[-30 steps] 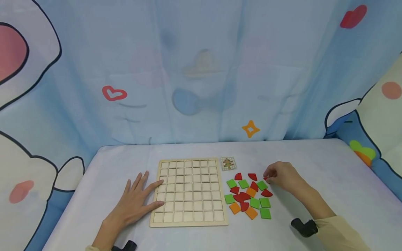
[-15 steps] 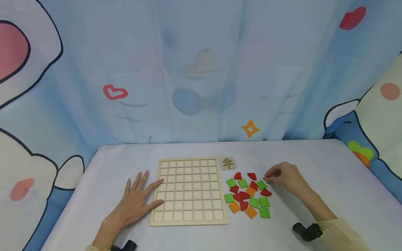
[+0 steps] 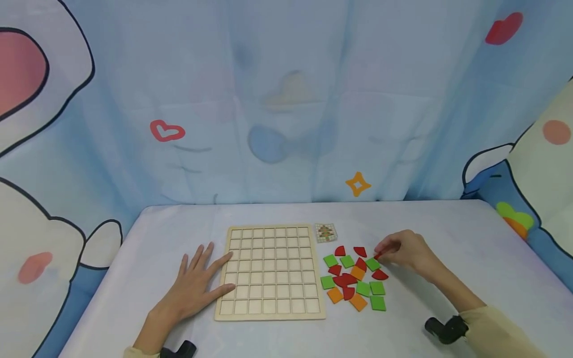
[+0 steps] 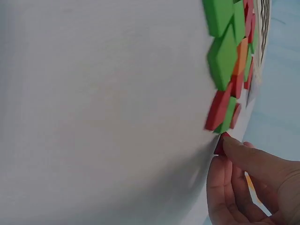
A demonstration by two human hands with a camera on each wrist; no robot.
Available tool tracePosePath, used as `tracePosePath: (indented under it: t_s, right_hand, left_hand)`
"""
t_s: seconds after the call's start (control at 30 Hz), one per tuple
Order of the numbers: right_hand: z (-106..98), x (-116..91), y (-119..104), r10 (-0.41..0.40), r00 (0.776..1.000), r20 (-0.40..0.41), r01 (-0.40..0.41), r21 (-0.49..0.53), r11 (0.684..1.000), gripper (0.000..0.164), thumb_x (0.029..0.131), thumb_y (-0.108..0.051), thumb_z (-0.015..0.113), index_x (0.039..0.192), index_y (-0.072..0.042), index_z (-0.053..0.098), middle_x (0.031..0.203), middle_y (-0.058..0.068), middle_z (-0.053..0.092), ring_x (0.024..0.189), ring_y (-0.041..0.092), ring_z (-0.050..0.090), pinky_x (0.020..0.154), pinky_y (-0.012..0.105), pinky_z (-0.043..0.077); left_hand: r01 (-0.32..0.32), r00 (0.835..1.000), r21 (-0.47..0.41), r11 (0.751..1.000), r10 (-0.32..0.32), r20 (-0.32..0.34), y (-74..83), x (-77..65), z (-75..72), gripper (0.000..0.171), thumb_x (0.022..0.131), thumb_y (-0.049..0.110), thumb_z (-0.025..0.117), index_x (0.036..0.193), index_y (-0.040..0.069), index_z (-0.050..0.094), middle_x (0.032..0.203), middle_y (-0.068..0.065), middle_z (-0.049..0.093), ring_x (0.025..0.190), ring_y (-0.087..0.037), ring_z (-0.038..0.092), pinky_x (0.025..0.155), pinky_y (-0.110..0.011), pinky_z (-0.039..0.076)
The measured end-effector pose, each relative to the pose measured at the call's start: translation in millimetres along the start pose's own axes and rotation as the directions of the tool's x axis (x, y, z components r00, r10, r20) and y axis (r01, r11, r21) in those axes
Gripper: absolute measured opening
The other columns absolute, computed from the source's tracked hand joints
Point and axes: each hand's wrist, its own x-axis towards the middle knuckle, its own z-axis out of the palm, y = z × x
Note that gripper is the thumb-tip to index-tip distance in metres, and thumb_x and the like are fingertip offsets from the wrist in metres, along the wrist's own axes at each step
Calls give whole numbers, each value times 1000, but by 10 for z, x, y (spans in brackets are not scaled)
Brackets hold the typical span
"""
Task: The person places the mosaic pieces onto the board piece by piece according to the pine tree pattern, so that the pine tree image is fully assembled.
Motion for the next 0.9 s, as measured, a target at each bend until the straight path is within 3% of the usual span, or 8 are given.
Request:
tracePosePath:
  t_s: [0.23, 0.4, 0.53, 0.67, 0.9]
  right_hand:
    - [7, 169, -392, -120, 992, 39, 122, -45, 991, 8, 84, 5, 83, 91, 1, 79, 83, 5, 75, 75, 19, 68, 72, 36, 63]
    - [109, 304, -715, -220, 974, 43, 222, -41, 974, 7, 85, 3, 83, 88, -1, 80, 83, 4, 75, 73, 17, 67, 70, 33, 62]
    - [251, 444, -913, -341, 939, 51, 342, -18, 940, 10, 85, 4, 83, 85, -5, 79, 85, 1, 75, 76, 16, 68, 69, 30, 60]
    - [396, 577, -1054, -466, 881, 77, 463, 50, 885, 11, 86, 6, 81, 86, -4, 79, 88, 2, 74, 81, 17, 70, 73, 29, 62]
    - [614, 782, -1304, -538, 833, 130, 525, 126, 842, 11, 88, 8, 78, 89, -2, 80, 91, 5, 73, 85, 19, 72, 78, 29, 62]
  left_hand:
    - [8, 1000, 15, 1000, -8, -1, -29, 16, -23, 74, 96, 61, 64, 159, 25, 49, 169, -25, 25, 157, -49, 15, 119, -77, 7]
    - [16, 1000, 17, 1000, -16, 1, -34, 18, -36, 75, 97, 63, 63, 160, 26, 46, 170, -24, 24, 157, -49, 14, 119, -77, 6]
    - [17, 1000, 15, 1000, -17, -1, -34, 13, -44, 76, 97, 63, 62, 161, 26, 45, 170, -23, 24, 157, -49, 14, 119, -76, 6]
    - [11, 1000, -15, 1000, -11, 0, -25, -2, -42, 75, 97, 61, 64, 161, 27, 45, 170, -23, 24, 157, -48, 14, 119, -77, 5]
    - [3, 1000, -10, 1000, -3, 24, -34, 10, 3, 74, 98, 63, 61, 161, 29, 44, 171, -22, 23, 158, -48, 13, 119, -77, 6]
